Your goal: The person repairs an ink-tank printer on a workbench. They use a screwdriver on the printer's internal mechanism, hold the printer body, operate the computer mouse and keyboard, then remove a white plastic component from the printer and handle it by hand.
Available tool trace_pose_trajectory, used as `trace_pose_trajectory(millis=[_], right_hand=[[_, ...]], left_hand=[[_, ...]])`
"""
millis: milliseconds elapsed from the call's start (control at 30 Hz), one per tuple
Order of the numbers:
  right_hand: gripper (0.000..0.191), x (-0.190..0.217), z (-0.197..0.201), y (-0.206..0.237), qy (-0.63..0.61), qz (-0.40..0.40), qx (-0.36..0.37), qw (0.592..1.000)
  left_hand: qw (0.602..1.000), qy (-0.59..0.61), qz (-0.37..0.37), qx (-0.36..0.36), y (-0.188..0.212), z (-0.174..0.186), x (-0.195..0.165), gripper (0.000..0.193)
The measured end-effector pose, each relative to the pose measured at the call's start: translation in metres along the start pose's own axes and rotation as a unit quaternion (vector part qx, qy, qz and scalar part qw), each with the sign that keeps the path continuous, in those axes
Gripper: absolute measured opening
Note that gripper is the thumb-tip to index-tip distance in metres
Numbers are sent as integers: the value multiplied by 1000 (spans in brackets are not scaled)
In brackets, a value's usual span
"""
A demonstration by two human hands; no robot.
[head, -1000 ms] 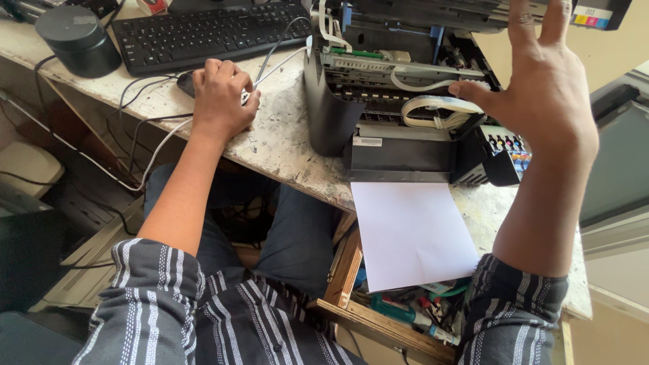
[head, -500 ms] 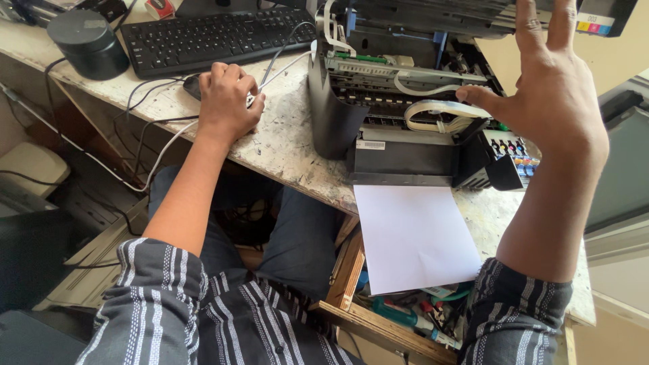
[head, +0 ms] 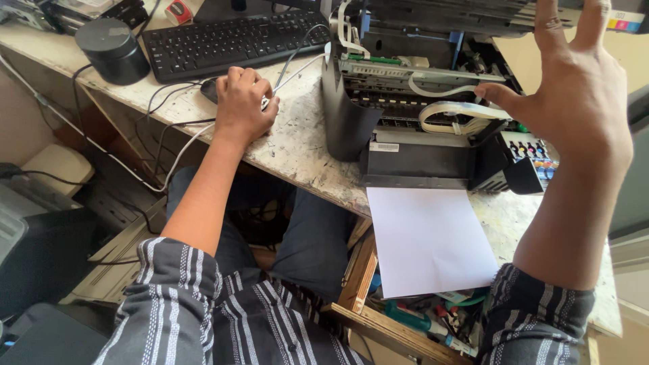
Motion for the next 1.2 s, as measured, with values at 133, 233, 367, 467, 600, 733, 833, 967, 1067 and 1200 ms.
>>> trace_pose_trajectory(millis=[133,233,367,467,600,733,833,967,1067,1200], right_hand=[[112,1,1,-2,17,9,-23,1000],[113,4,-1,-2,29,0,-27,999],[111,7,-9,-2,71,-20,20,997],[114,10,-11,-3,104,-7,-11,994],[112,12,-5,-2,39,-1,-41,998],[111,12,-2,-3,35,-1,-35,999],[114,12,-5,-3,37,-8,-20,999],[117,10,-7,-2,40,-9,-18,999],[114,10,-7,-2,25,-10,-23,999],[115,10,-9,-1,29,-5,-26,999]], left_hand=[[1000,-5,-5,1,0,1,-3,17],[1000,-13,-4,5,-2,2,-2,17],[1000,-1,7,10,0,4,-3,17],[1000,-3,0,4,1,4,-5,17],[1000,-5,-3,-4,-1,2,-4,16],[1000,-8,-6,-7,1,0,-2,17],[1000,-9,-6,-2,2,-1,-1,17],[1000,-10,-8,-1,1,0,-2,16],[1000,-10,-7,-4,0,2,-3,17],[1000,-10,-5,1,0,2,-3,17]])
Point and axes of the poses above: each hand's wrist, its own y-axis away from the middle knuckle, its own z-axis out of the back of the hand, x = y × z, the point moved 2 cm from there along -y, towards the middle knuckle, and after that the axes turned 9 degrees about -x, right-handed, at the moved point
